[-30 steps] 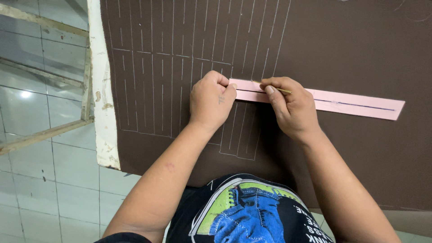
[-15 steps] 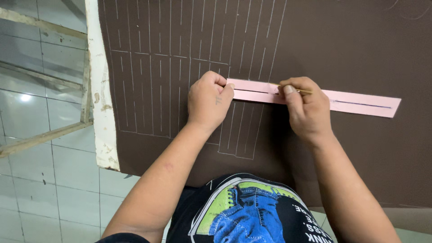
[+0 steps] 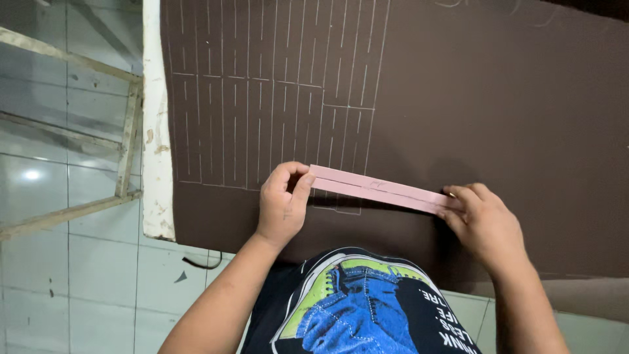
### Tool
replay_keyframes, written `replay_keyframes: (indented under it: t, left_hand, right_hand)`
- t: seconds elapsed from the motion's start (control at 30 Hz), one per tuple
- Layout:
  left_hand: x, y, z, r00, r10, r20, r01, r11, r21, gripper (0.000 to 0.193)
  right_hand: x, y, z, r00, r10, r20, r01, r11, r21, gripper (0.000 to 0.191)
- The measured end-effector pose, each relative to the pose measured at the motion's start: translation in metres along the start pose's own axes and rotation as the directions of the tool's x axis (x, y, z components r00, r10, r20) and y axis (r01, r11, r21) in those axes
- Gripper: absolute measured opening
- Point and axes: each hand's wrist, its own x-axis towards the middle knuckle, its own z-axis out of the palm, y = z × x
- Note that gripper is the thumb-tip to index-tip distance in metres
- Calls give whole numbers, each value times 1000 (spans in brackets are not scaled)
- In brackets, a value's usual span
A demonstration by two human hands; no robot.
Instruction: The person holds a long pink straightedge against a dark brown sheet laid on a work table and uses a small pointed marking tool to draw lines along its edge. They repeatedly reposition the ruler to different spots on the sheet, aligning it with pre-drawn guide marks, and mark new lines across the material.
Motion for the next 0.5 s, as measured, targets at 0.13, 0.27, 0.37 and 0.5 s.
replay_keyframes:
  t: [0.13, 0.27, 0.37, 0.5]
  left_hand:
    - [-14, 2, 0, 1000, 23, 10, -24, 992, 125, 20]
    - [-30, -2, -5, 947, 287, 142, -320, 854, 410, 39]
    - [-48, -7, -9, 915, 284, 285, -396, 764, 510, 42]
    - [-75, -12, -16, 900, 280, 334, -427, 717, 550, 41]
  right_hand:
    - [-22, 18, 18, 995, -33, -91, 28, 998, -54, 33]
    - [-34, 23, 20, 970, 216, -115, -197, 968, 156, 31]
    - [-40, 20, 23, 936, 335, -109, -276, 890, 364, 39]
    - [-46, 15, 38, 947, 297, -125, -178, 806, 565, 37]
